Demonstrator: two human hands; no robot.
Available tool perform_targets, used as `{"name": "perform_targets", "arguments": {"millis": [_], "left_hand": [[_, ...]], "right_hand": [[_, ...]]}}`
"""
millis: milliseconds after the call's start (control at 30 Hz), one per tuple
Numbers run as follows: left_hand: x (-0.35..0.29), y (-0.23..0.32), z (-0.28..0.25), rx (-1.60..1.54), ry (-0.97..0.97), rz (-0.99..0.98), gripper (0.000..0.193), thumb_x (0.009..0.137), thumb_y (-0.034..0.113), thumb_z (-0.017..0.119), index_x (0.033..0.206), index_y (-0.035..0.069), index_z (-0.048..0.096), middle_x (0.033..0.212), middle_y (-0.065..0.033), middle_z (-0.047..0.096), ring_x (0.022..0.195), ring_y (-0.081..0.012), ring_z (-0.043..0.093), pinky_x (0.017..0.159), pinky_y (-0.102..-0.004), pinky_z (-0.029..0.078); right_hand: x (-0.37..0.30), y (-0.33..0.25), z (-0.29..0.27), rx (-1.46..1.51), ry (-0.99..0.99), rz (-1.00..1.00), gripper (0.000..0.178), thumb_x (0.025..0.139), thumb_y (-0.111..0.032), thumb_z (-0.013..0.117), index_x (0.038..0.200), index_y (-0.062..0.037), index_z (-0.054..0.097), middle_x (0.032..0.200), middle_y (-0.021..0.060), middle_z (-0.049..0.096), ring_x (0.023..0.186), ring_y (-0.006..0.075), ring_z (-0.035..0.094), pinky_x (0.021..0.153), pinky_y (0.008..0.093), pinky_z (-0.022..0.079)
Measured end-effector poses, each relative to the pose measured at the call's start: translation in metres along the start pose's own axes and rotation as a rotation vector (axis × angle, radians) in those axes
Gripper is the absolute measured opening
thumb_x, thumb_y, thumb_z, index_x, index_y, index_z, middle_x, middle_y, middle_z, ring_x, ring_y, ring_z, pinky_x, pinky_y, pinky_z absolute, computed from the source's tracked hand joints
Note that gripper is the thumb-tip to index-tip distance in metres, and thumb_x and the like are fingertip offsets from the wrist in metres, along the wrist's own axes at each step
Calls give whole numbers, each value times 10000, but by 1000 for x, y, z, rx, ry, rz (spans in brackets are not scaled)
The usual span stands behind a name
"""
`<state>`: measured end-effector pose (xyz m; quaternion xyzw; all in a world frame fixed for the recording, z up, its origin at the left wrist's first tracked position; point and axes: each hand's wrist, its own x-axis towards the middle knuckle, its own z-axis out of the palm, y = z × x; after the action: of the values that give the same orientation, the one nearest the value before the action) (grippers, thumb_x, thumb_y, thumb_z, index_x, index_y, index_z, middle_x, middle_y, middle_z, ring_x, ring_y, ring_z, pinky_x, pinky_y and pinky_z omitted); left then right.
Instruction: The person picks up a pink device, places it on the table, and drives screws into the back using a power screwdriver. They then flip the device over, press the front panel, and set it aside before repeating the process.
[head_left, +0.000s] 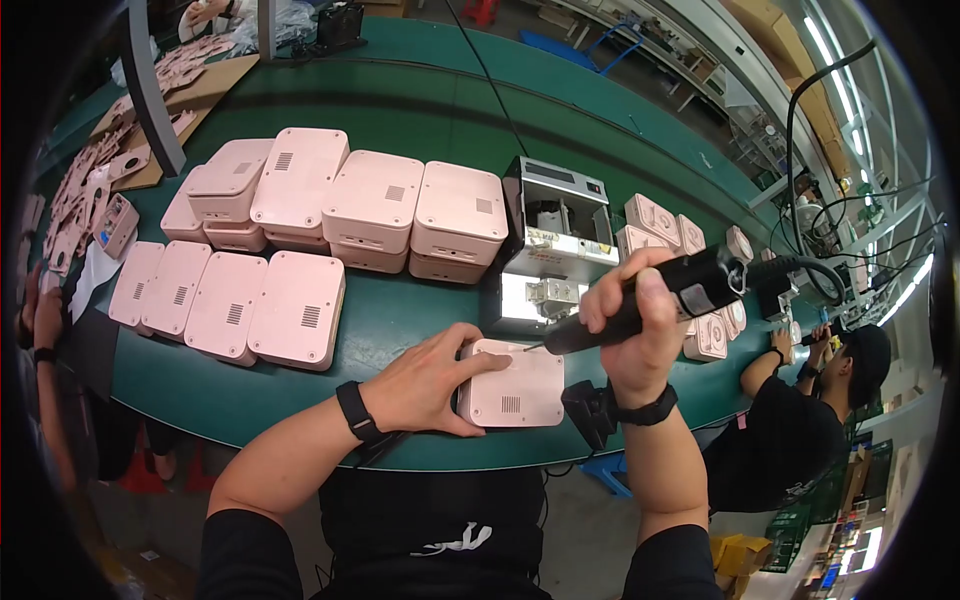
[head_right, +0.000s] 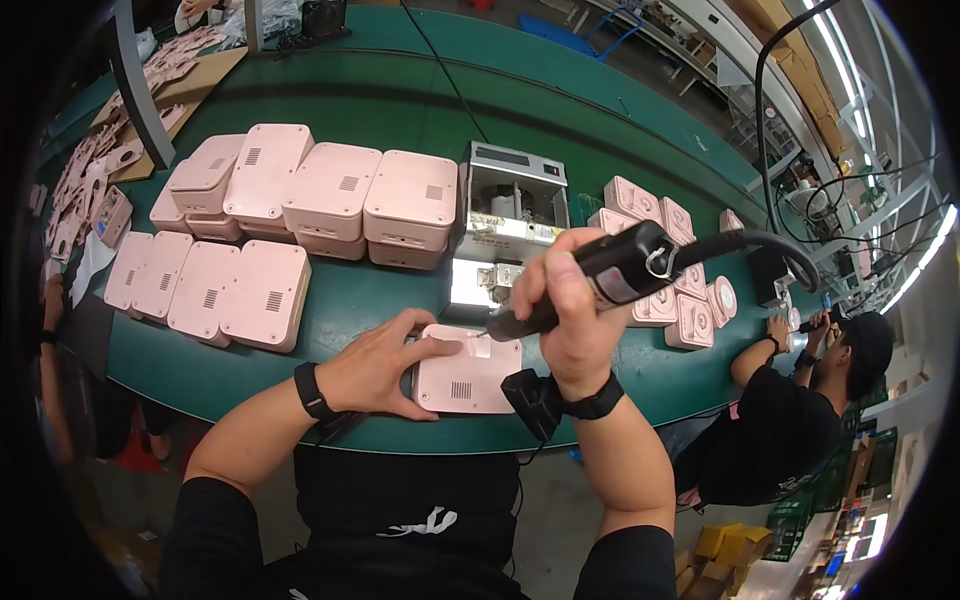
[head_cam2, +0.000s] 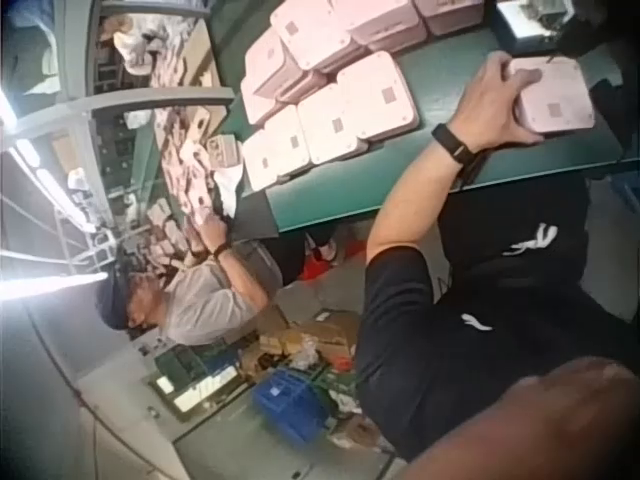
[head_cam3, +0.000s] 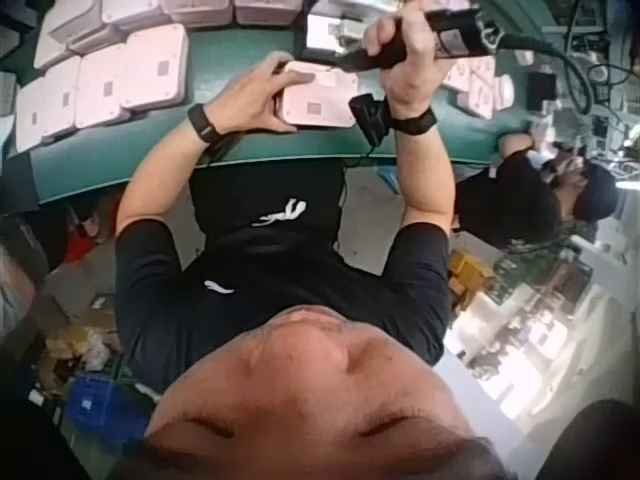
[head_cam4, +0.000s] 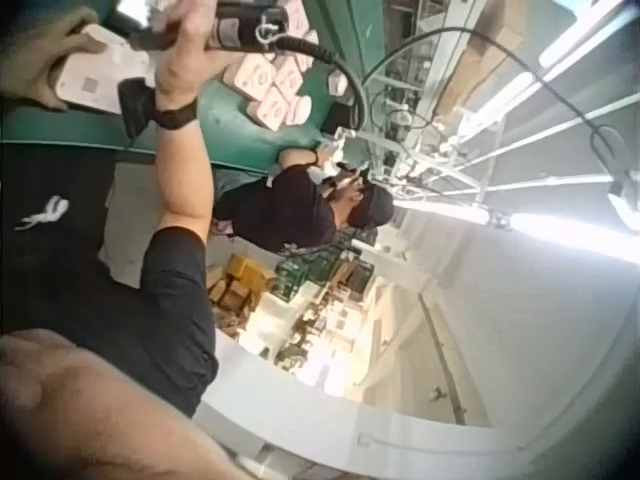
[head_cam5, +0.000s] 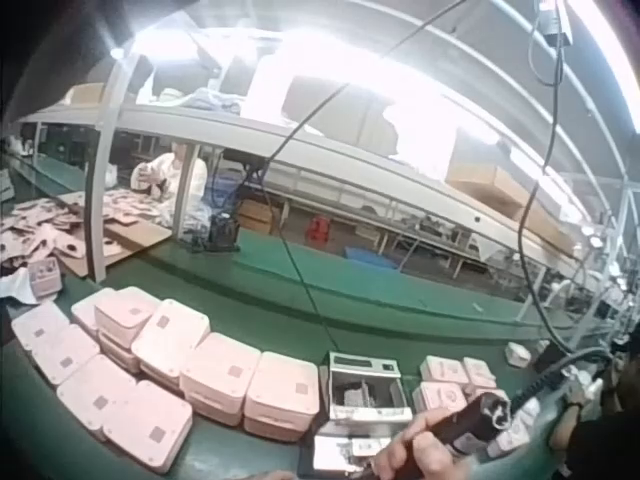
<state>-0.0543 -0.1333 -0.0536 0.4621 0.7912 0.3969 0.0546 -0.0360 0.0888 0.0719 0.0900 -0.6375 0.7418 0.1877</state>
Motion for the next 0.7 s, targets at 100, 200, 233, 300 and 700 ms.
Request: {"name": "perform_targets", "arguments": {"millis": [100, 200, 233, 300, 700], "left_hand": [[1, 0, -2, 3, 2, -1, 868, 651, 406, 934, 1411, 209, 563, 1347, -170, 468, 1192, -380, 573, 983, -454, 526], [3, 1, -4, 3, -7, 9, 903, 640, 377, 941, 1435, 208, 548, 1342, -179, 466, 1200, -383, 570, 997, -459, 523], [3, 2, -4, 8, -11, 5, 899, 651, 373, 936, 1442, 210, 542, 1356, -181, 462, 1208, -387, 568, 1005, -461, 521], [2, 4, -3, 18, -20, -3, 892, 672, 364, 926, 1456, 214, 530, 1386, -186, 454, 1225, -394, 563, 1020, -466, 515], [2, 7, 2, 30, 1, 39, 883, 713, 317, 898, 1502, 267, 505, 1467, -200, 419, 1329, -409, 497, 1080, -475, 480]], "right_hand": [[3, -12, -12, -14, 14, -134, 234, 1016, -307, 524, 1010, -76, 490, 689, 51, 497, 550, 164, 485, 585, 352, 453], [18, -13, -13, -10, 86, -186, 223, 1021, -303, 516, 1016, -81, 492, 692, 47, 501, 550, 164, 489, 584, 354, 454], [22, -13, -14, -9, 124, -212, 218, 1024, -301, 512, 1019, -84, 493, 693, 45, 504, 550, 163, 491, 584, 355, 454], [26, -13, -16, -24, 117, -185, 219, 1025, -303, 508, 1022, -84, 493, 694, 45, 505, 546, 164, 491, 585, 353, 455], [-3, -22, 28, 89, -109, -69, 324, 1008, -393, 515, 1061, -78, 465, 699, 58, 515, 521, 170, 493, 566, 361, 468]]}}
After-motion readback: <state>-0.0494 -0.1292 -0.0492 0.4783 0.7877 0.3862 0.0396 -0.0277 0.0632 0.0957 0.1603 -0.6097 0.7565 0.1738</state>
